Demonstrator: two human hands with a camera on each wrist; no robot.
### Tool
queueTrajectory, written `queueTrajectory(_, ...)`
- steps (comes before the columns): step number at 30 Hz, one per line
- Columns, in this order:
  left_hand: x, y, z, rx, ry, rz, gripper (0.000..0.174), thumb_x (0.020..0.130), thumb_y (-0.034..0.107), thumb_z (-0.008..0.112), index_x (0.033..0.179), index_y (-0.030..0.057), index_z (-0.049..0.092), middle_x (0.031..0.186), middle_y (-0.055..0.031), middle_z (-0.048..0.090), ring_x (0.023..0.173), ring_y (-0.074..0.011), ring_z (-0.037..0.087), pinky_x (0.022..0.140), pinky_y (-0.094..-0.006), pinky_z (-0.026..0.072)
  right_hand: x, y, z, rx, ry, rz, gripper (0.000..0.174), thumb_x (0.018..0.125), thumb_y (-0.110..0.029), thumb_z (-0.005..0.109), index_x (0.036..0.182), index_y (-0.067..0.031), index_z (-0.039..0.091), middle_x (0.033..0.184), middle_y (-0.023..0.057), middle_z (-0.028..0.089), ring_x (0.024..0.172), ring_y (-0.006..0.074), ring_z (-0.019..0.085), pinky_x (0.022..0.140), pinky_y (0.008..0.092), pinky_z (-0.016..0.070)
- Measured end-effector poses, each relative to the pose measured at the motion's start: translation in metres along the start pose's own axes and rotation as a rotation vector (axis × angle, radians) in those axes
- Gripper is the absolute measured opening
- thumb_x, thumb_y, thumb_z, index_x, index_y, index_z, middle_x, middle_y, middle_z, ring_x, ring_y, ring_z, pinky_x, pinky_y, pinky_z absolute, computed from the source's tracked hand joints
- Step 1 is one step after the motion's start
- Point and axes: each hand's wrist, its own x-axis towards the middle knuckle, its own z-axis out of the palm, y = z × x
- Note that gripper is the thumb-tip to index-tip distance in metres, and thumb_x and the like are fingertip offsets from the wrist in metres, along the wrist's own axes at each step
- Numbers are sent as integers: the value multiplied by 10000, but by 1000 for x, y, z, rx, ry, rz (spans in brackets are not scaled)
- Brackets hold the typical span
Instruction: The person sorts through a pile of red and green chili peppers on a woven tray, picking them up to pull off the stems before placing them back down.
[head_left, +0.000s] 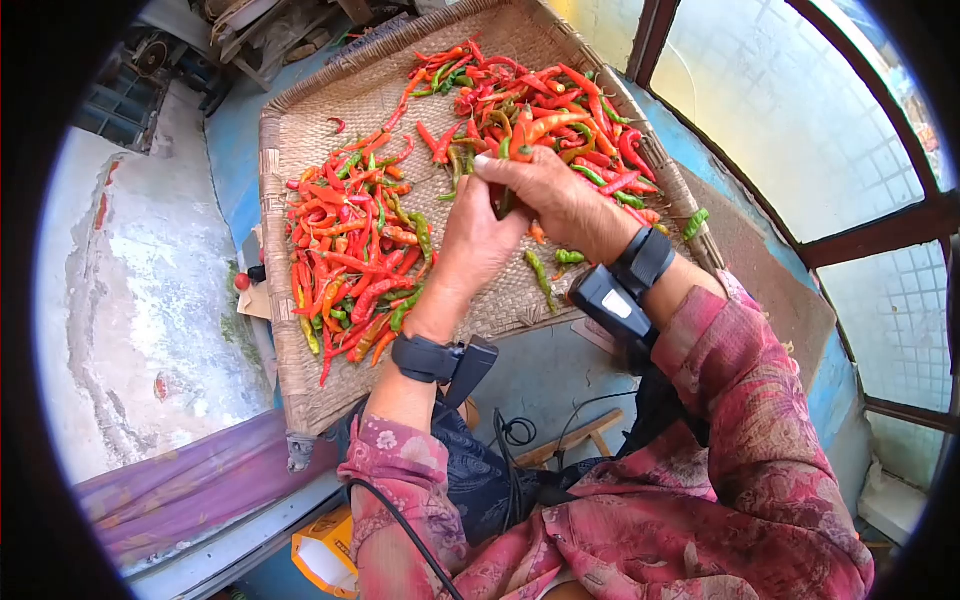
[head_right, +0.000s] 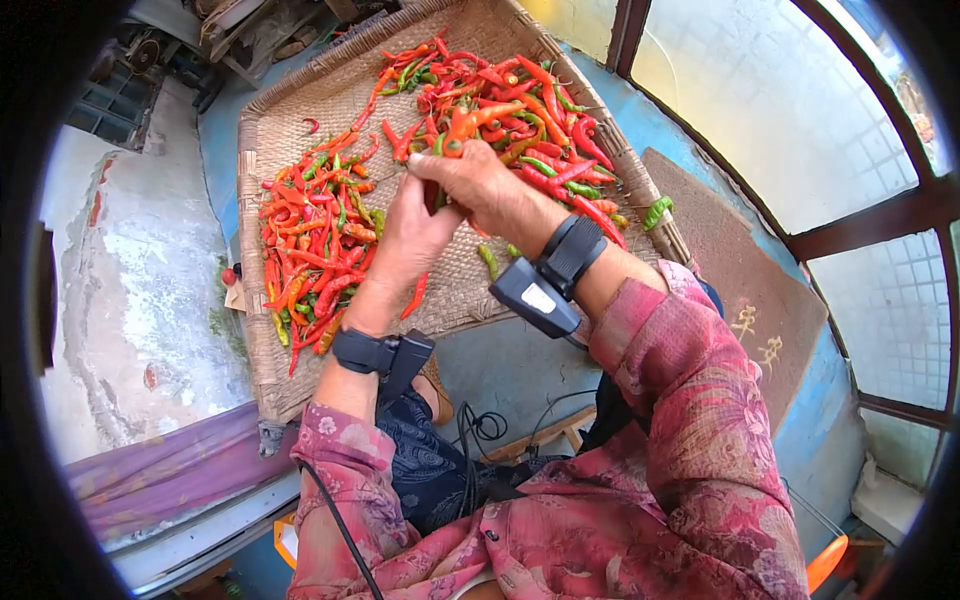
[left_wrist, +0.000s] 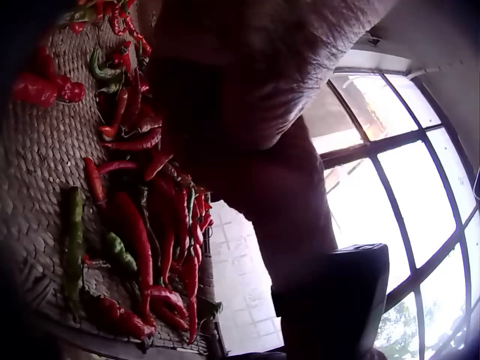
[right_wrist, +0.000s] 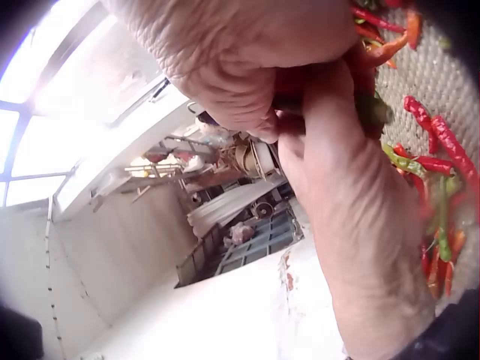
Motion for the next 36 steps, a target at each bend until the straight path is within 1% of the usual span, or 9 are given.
queueTrajectory(3, 3, 5, -14, -717, -79, -240, 332, 823, 103, 575, 1123, -21, 507, 999, -76, 580, 916, -180, 560, 863, -287, 421, 23, 18, -25, -169, -93, -228, 151, 784, -117, 619, 890, -12, 596, 754, 85, 615, 653, 182, 577, 580, 321, 470)
queueTrajectory(5, 4, -10, -25, -653, -61, -229, 264, 869, 85, 524, 1111, -21, 528, 976, -37, 589, 852, -110, 554, 804, -248, 447, 31, 25, -33, -161, -148, -278, 132, 777, -75, 603, 888, -5, 591, 760, 105, 621, 616, 187, 575, 563, 319, 473)
queueTrajectory(8, 6, -20, -41, -504, 41, -250, 232, 895, 166, 529, 1070, 17, 555, 900, -24, 604, 724, -53, 529, 636, -197, 447, 9, -7, -10, 80, 17, 57, 99, 774, -16, 580, 871, 2, 580, 738, 93, 607, 589, 163, 569, 554, 293, 480)
queueTrajectory(19, -7, -4, -22, -344, -203, -356, 332, 862, 283, 576, 1023, -7, 575, 792, -31, 615, 705, -85, 535, 648, -240, 438, 12, 2, -11, -40, 46, -116, 85, 809, -85, 556, 853, -14, 573, 698, 63, 567, 599, 147, 545, 532, 262, 448)
queueTrajectory(24, 13, -34, -75, 38, 264, -248, 256, 888, 268, 527, 972, 41, 610, 761, -5, 628, 645, -56, 502, 563, -234, 405, 18, -1, -22, 10, 96, -180, 159, 858, -159, 541, 759, -36, 521, 672, 45, 532, 546, 113, 490, 463, 256, 402)
queueTrajectory(25, 14, -35, -84, 161, 444, -231, 287, 864, 267, 550, 976, 9, 606, 822, -108, 653, 732, -199, 615, 692, -333, 470, 18, -2, -22, -71, 74, -164, 170, 864, -160, 541, 748, -41, 505, 668, 41, 524, 536, 108, 479, 453, 259, 400)
queueTrajectory(28, 16, -41, -98, 650, 634, -31, 319, 861, 272, 559, 1029, 3, 594, 929, -142, 643, 819, -215, 621, 733, -336, 472, 1, -8, -5, -183, 15, -164, 297, 892, -327, 516, 882, -31, 530, 683, 23, 540, 590, 83, 495, 532, 216, 390)
queueTrajectory(33, 6, -12, -51, -273, 225, -128, 380, 916, 358, 484, 1026, 10, 589, 934, -78, 629, 840, -152, 590, 723, -271, 465, -1, -12, -1, -348, -210, -79, 390, 884, -391, 522, 790, -16, 572, 622, 13, 533, 544, 86, 489, 501, 236, 384)
queueTrajectory(36, 1, -8, -42, -942, -151, -323, 374, 914, 365, 487, 929, 1, 573, 779, -71, 617, 628, -130, 579, 587, -238, 464, -2, -13, 2, -505, -434, -52, 485, 871, -453, 522, 645, -27, 572, 516, -11, 484, 512, 77, 472, 478, 232, 367)
